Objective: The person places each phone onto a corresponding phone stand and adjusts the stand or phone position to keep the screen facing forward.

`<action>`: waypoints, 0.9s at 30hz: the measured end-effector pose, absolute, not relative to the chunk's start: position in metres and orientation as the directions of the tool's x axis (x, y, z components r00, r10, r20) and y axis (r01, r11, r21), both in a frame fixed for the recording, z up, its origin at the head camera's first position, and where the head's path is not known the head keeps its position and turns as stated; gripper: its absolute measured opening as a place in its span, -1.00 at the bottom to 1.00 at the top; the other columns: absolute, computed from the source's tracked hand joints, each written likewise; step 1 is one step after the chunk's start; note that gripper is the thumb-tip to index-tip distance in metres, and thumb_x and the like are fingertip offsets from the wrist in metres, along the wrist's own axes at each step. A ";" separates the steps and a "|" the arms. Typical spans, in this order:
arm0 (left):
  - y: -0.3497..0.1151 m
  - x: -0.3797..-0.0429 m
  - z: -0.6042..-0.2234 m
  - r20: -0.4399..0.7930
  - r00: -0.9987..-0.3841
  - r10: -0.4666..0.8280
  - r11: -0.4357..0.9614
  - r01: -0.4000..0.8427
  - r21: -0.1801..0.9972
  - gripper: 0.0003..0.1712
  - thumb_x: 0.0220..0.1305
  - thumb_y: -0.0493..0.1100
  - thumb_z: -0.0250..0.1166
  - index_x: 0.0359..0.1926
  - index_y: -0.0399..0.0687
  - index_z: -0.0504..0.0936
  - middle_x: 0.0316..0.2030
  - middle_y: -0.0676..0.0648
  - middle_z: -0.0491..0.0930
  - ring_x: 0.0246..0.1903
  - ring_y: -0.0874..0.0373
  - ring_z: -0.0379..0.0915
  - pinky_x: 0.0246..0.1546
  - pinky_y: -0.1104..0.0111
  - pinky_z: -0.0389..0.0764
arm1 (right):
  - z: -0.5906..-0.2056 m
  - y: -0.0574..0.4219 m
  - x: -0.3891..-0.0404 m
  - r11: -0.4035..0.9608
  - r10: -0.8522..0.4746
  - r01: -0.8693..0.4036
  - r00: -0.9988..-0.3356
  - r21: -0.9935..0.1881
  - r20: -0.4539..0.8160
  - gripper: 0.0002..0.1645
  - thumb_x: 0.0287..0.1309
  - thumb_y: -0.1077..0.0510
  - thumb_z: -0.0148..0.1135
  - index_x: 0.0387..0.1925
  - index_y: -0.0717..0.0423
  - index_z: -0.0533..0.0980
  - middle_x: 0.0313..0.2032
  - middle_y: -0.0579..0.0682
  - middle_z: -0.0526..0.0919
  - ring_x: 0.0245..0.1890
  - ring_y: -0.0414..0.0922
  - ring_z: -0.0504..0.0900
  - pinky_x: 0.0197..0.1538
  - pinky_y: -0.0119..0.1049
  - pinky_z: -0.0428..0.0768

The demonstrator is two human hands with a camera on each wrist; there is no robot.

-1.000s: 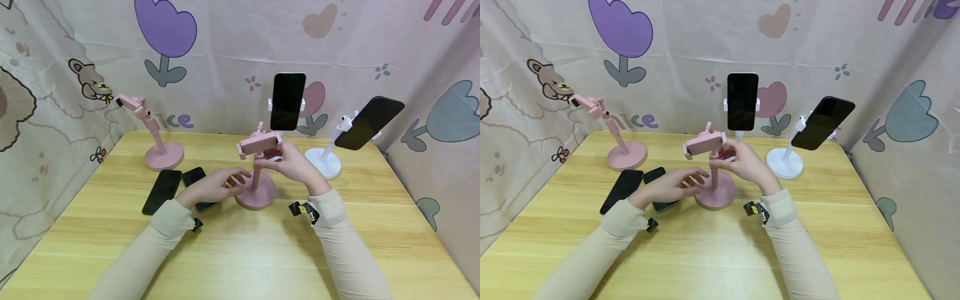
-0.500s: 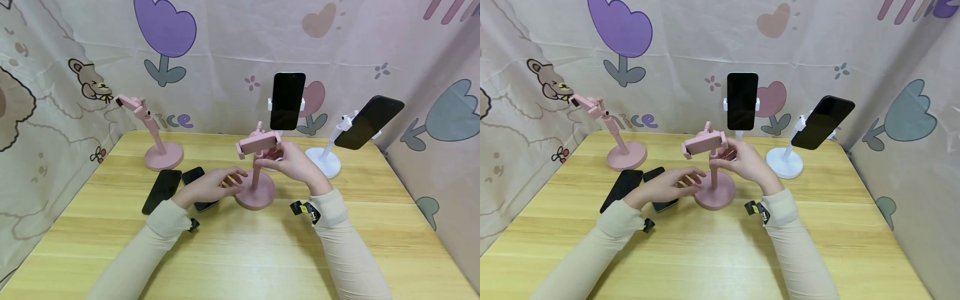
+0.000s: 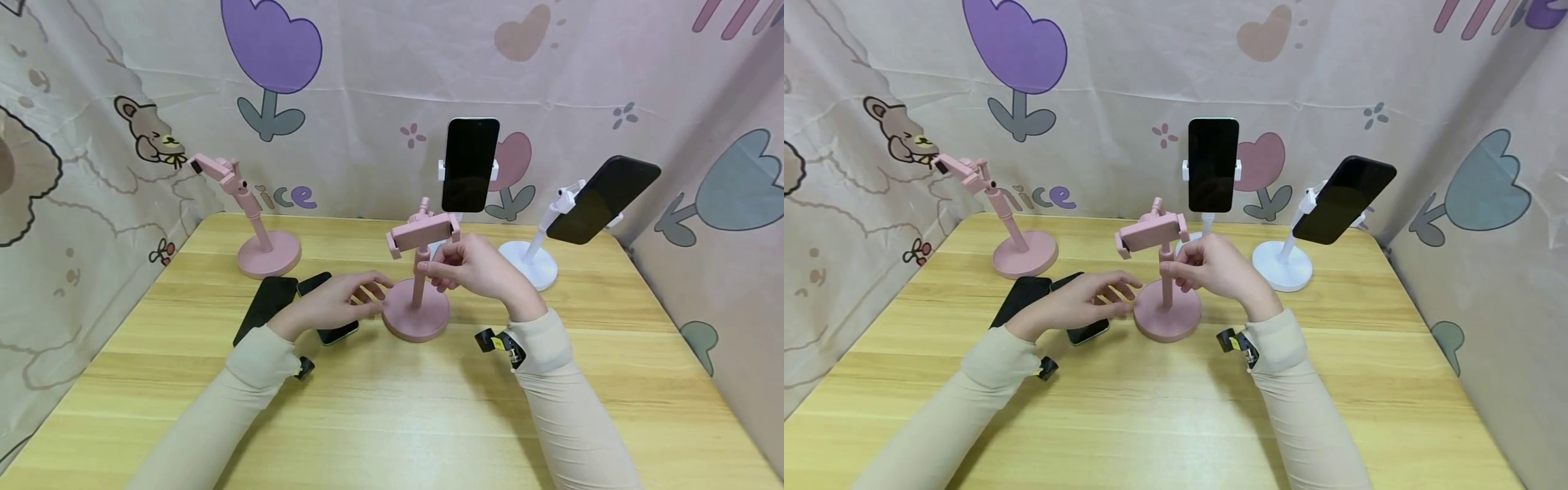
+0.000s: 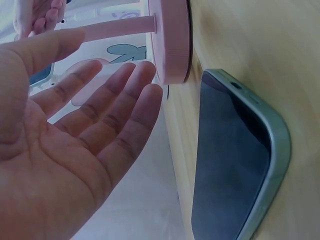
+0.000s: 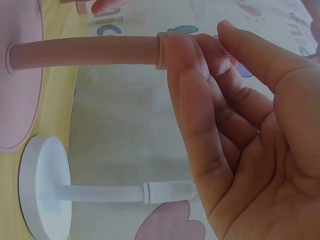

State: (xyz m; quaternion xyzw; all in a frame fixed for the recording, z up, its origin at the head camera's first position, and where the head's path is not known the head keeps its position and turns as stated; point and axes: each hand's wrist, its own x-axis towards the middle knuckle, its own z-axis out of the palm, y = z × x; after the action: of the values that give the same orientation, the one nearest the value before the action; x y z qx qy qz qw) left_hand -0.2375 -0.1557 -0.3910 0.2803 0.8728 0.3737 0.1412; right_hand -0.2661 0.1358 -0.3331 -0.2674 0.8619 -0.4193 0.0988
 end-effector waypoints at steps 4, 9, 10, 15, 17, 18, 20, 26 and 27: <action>-0.158 -0.238 -0.391 -0.035 -0.806 0.590 0.564 0.381 0.732 -0.53 0.59 -0.10 0.29 0.41 -0.08 0.54 0.15 -0.14 0.73 0.08 0.02 0.71 0.24 0.07 0.74 | -0.333 0.135 -0.265 0.494 -0.556 -0.379 -0.830 -0.783 0.051 -0.80 0.45 0.09 0.41 -0.29 0.12 0.74 -0.37 0.02 0.80 -0.39 -0.12 0.80 -0.24 -0.22 0.85; -0.162 -0.237 -0.392 -0.037 -0.811 0.585 0.569 0.377 0.731 -0.53 0.58 -0.08 0.30 0.40 -0.09 0.54 0.14 -0.11 0.73 0.07 0.03 0.71 0.23 0.09 0.74 | -0.332 0.134 -0.263 0.471 -0.580 -0.375 -0.813 -0.798 0.040 -0.80 0.46 0.12 0.39 -0.20 0.21 0.76 -0.32 0.05 0.82 -0.36 -0.11 0.82 -0.20 -0.15 0.87; -0.162 -0.237 -0.392 -0.036 -0.811 0.584 0.568 0.377 0.732 -0.53 0.58 -0.09 0.30 0.40 -0.09 0.54 0.14 -0.11 0.73 0.07 0.02 0.71 0.23 0.09 0.75 | -0.331 0.134 -0.263 0.462 -0.590 -0.378 -0.806 -0.802 0.040 -0.79 0.46 0.13 0.39 -0.17 0.23 0.76 -0.30 0.06 0.83 -0.36 -0.10 0.83 -0.19 -0.14 0.87; -0.166 -0.237 -0.394 -0.028 -0.808 0.589 0.563 0.385 0.731 -0.53 0.58 -0.13 0.30 0.40 -0.12 0.54 0.14 -0.17 0.73 0.06 0.02 0.72 0.22 0.08 0.75 | -0.329 0.132 -0.260 0.424 -0.634 -0.400 -0.772 -0.813 0.049 -0.79 0.47 0.18 0.37 -0.06 0.26 0.77 -0.23 0.12 0.86 -0.32 -0.10 0.84 -0.18 -0.23 0.86; -0.168 -0.238 -0.395 -0.025 -0.806 0.591 0.562 0.390 0.729 -0.54 0.58 -0.13 0.29 0.40 -0.13 0.54 0.14 -0.19 0.73 0.05 0.02 0.73 0.22 0.08 0.75 | -0.328 0.131 -0.259 0.419 -0.639 -0.399 -0.768 -0.815 0.048 -0.79 0.47 0.19 0.36 -0.05 0.25 0.77 -0.22 0.14 0.86 -0.31 -0.10 0.84 -0.16 -0.24 0.85; -0.169 -0.238 -0.395 -0.023 -0.806 0.591 0.562 0.391 0.729 -0.54 0.58 -0.14 0.29 0.40 -0.14 0.54 0.14 -0.19 0.73 0.05 0.02 0.73 0.22 0.07 0.74 | -0.328 0.131 -0.259 0.419 -0.641 -0.401 -0.766 -0.815 0.048 -0.79 0.47 0.19 0.36 -0.04 0.26 0.77 -0.22 0.14 0.86 -0.31 -0.10 0.84 -0.15 -0.23 0.85; -0.171 -0.238 -0.394 -0.018 -0.808 0.590 0.562 0.394 0.728 -0.54 0.58 -0.14 0.29 0.40 -0.14 0.54 0.15 -0.21 0.73 0.06 0.00 0.73 0.23 0.05 0.74 | -0.328 0.131 -0.259 0.421 -0.642 -0.403 -0.765 -0.813 0.047 -0.79 0.47 0.19 0.36 -0.04 0.25 0.77 -0.21 0.15 0.86 -0.30 -0.11 0.84 -0.14 -0.22 0.86; -0.176 -0.237 -0.391 -0.007 -0.811 0.584 0.558 0.396 0.729 -0.53 0.58 -0.13 0.29 0.40 -0.15 0.54 0.17 -0.26 0.71 0.08 -0.07 0.73 0.24 0.01 0.72 | -0.329 0.131 -0.260 0.417 -0.655 -0.414 -0.754 -0.809 0.048 -0.80 0.47 0.19 0.36 -0.04 0.21 0.78 -0.22 0.13 0.86 -0.29 -0.07 0.85 -0.13 -0.24 0.85; -0.177 -0.237 -0.391 -0.009 -0.814 0.581 0.561 0.391 0.730 -0.53 0.58 -0.13 0.30 0.39 -0.15 0.54 0.17 -0.26 0.72 0.08 -0.06 0.73 0.24 0.02 0.73 | -0.329 0.131 -0.260 0.415 -0.662 -0.416 -0.748 -0.809 0.045 -0.80 0.47 0.18 0.36 -0.03 0.20 0.78 -0.23 0.12 0.87 -0.28 -0.06 0.86 -0.13 -0.24 0.85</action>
State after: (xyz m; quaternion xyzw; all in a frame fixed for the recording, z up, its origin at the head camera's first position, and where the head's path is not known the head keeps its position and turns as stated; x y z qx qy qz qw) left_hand -0.2372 -0.1769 -0.3907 0.2779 0.8744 0.3774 0.1253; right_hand -0.2603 0.1309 -0.3291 -0.3248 0.8291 -0.4322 0.1424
